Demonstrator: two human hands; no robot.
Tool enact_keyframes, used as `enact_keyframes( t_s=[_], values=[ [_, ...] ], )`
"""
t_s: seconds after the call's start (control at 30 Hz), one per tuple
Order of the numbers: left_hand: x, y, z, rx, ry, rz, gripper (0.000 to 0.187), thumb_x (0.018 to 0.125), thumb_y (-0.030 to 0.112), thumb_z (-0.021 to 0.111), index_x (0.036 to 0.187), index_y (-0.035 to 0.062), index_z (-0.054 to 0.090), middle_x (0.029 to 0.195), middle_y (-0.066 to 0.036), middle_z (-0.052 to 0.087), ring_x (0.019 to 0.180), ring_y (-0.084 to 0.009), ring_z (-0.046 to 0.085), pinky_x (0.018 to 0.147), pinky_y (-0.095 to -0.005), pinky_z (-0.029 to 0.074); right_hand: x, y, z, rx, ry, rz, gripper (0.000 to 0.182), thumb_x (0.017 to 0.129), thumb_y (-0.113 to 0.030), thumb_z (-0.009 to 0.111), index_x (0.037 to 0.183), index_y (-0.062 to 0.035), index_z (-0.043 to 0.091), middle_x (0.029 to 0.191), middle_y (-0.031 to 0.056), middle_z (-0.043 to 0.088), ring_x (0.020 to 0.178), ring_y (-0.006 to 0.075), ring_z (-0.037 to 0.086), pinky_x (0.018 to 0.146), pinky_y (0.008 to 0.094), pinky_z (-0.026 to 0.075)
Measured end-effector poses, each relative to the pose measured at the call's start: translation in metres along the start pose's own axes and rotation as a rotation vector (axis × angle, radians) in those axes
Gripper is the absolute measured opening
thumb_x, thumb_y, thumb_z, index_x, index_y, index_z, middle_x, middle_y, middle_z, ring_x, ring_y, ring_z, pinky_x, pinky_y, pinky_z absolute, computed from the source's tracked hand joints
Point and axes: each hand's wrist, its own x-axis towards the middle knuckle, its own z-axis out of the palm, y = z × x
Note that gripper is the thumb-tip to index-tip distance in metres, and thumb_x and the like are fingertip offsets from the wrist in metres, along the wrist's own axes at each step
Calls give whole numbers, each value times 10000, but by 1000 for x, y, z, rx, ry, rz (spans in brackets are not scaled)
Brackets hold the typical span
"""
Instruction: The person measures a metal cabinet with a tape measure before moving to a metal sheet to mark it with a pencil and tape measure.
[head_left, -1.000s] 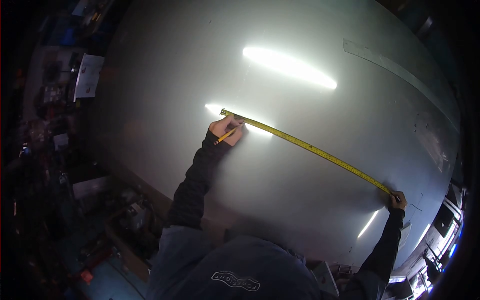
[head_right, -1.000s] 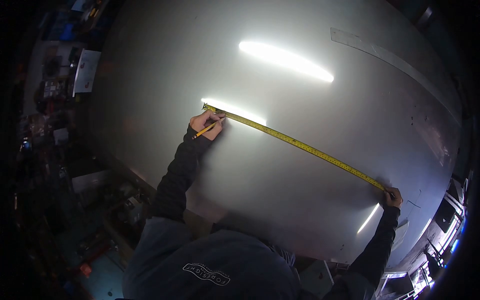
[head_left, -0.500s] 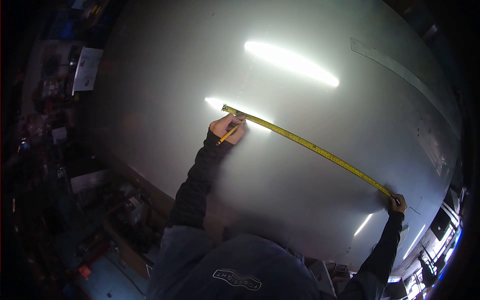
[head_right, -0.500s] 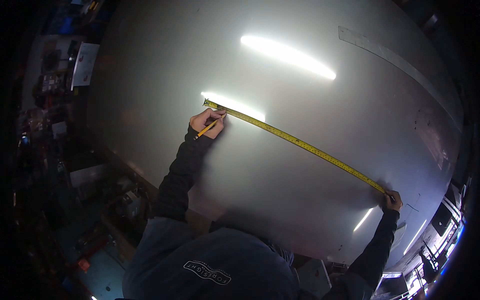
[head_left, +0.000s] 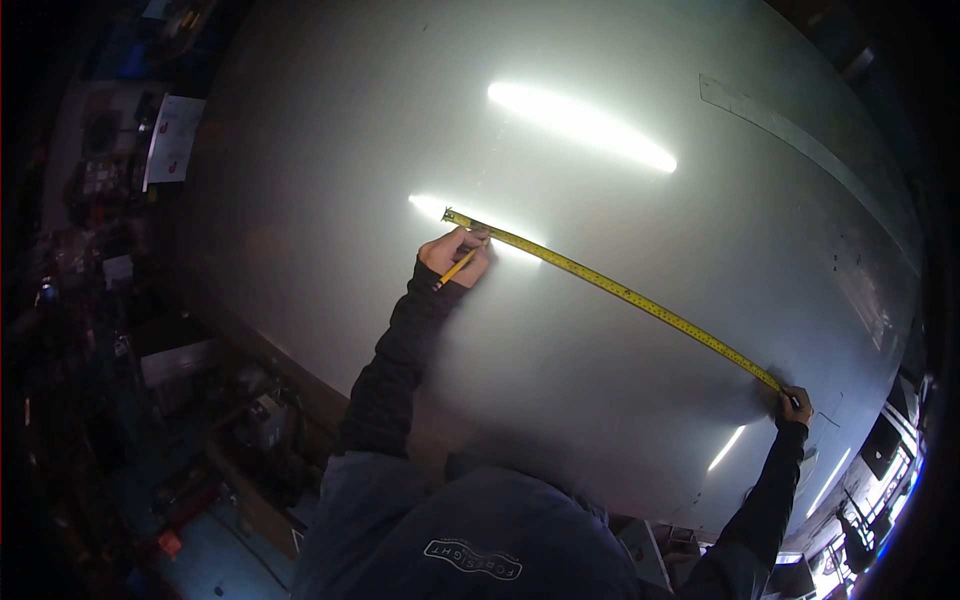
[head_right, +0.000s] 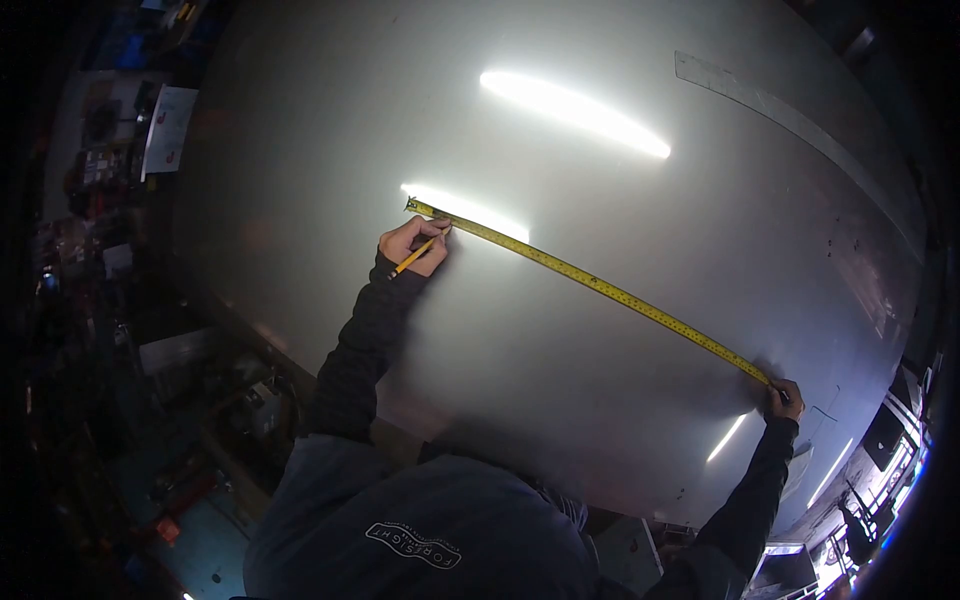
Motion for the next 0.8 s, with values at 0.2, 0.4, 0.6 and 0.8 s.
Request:
enact_keyframes(
  t_s=[0.2,0.4,0.6,0.8],
  values=[
    [0,3,0,-18,12,-7,81,750,-7,651,781,-10,577,926,-144,713,798,-176,704,691,-263,556,-2,-4,2,-8,18,12,105,790,-9,658,893,-28,657,881,63,652,888,190,631,817,362,545],
    [6,20,-14,81,-120,-50,73,765,11,642,770,0,570,933,-141,713,824,-177,701,741,-276,551,-2,-12,-1,-58,-1,37,103,788,1,656,886,-34,656,883,62,651,875,185,629,811,359,550],
    [12,16,-12,15,-131,-58,96,770,28,639,780,4,547,909,-136,712,854,-192,700,753,-288,551,-2,-6,2,11,27,3,118,779,1,656,893,-33,656,870,61,644,881,175,622,806,347,546],
    [7,10,-8,93,-43,5,76,780,41,633,813,13,570,867,-125,709,835,-210,706,740,-292,551,-1,7,4,-10,41,-36,129,769,-9,665,897,-29,660,882,58,640,891,179,623,813,337,542]
  ],
)
